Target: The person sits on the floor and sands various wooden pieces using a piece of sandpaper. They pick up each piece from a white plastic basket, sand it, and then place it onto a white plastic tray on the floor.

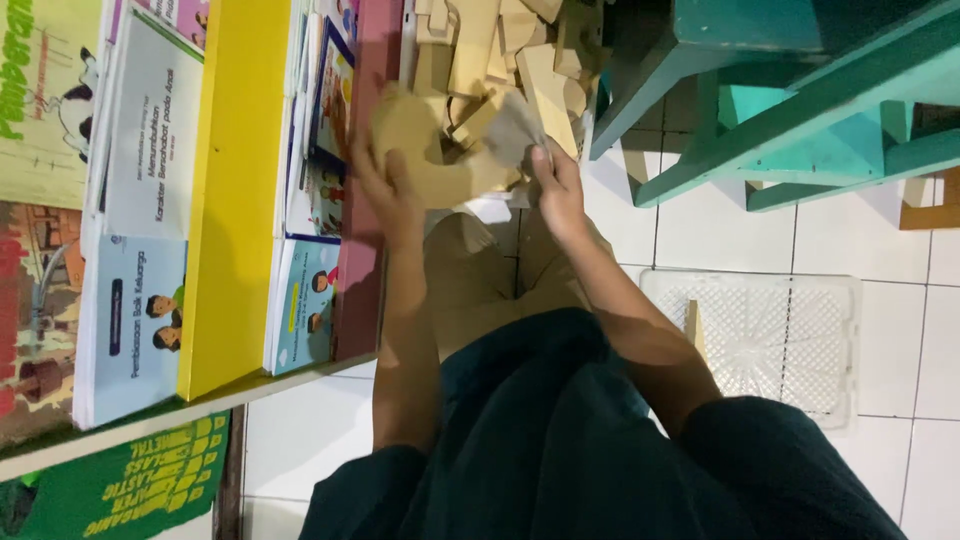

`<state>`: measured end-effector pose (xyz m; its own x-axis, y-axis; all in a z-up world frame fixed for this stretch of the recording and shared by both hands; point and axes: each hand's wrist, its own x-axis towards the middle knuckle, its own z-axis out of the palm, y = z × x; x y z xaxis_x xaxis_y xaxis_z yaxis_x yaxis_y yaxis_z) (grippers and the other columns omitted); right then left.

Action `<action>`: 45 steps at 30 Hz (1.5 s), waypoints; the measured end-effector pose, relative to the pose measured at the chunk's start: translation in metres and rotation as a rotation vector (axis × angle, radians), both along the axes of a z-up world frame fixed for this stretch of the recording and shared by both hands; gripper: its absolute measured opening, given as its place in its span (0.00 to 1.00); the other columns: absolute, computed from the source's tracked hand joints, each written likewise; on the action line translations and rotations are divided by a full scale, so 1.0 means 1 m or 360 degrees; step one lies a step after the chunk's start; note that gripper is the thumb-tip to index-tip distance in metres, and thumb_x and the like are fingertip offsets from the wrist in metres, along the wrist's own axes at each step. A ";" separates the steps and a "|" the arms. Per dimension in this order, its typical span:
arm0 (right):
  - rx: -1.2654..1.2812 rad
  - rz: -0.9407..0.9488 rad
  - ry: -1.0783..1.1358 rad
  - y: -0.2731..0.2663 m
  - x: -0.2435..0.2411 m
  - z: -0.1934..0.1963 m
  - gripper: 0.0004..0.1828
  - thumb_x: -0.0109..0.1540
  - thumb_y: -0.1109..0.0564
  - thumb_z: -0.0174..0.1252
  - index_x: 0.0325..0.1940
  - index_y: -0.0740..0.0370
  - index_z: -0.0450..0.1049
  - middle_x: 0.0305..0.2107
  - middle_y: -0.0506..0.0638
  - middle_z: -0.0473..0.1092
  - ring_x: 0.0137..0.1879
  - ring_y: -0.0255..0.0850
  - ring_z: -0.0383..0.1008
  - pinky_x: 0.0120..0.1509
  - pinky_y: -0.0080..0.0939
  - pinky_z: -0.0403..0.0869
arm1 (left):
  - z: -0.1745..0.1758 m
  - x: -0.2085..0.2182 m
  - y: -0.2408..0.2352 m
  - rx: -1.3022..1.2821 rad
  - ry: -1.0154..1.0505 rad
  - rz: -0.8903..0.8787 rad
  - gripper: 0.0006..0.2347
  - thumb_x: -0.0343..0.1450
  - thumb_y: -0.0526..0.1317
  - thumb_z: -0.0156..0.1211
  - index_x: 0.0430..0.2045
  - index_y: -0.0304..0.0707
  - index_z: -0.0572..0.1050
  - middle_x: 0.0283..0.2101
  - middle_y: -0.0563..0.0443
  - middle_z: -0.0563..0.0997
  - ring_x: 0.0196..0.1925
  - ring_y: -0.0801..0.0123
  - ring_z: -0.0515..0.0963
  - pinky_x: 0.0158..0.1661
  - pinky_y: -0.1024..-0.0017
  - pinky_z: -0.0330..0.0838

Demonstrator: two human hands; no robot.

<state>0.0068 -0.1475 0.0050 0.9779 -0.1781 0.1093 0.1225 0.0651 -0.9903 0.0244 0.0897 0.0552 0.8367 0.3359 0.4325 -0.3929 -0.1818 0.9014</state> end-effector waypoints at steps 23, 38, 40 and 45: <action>-0.0305 0.0013 0.0345 -0.022 -0.019 0.035 0.20 0.74 0.51 0.45 0.63 0.65 0.72 0.54 0.67 0.73 0.65 0.62 0.70 0.64 0.58 0.67 | -0.011 0.012 0.020 -0.1175 0.0309 0.0391 0.27 0.79 0.52 0.61 0.71 0.47 0.58 0.60 0.32 0.73 0.61 0.50 0.77 0.62 0.52 0.70; -0.0002 0.0061 0.0082 -0.065 -0.093 0.043 0.29 0.67 0.45 0.65 0.65 0.63 0.69 0.53 0.57 0.72 0.65 0.42 0.66 0.71 0.56 0.66 | -0.026 -0.050 -0.042 -0.0865 0.0177 -0.0704 0.18 0.80 0.49 0.57 0.63 0.49 0.66 0.55 0.49 0.73 0.60 0.66 0.75 0.60 0.60 0.68; 0.0031 0.0012 0.0122 -0.075 -0.117 0.062 0.26 0.66 0.45 0.65 0.62 0.62 0.71 0.50 0.55 0.73 0.62 0.41 0.68 0.68 0.54 0.68 | -0.031 -0.069 -0.042 -0.0723 0.0221 -0.0784 0.19 0.80 0.47 0.58 0.65 0.47 0.65 0.61 0.52 0.71 0.63 0.68 0.72 0.63 0.60 0.66; 0.0155 -0.0217 0.0207 -0.102 -0.171 0.086 0.22 0.65 0.47 0.66 0.57 0.61 0.73 0.43 0.50 0.73 0.53 0.37 0.72 0.65 0.47 0.72 | -0.026 -0.096 -0.053 -0.0474 0.0449 -0.1038 0.19 0.77 0.44 0.63 0.62 0.45 0.68 0.61 0.51 0.73 0.63 0.64 0.72 0.65 0.54 0.66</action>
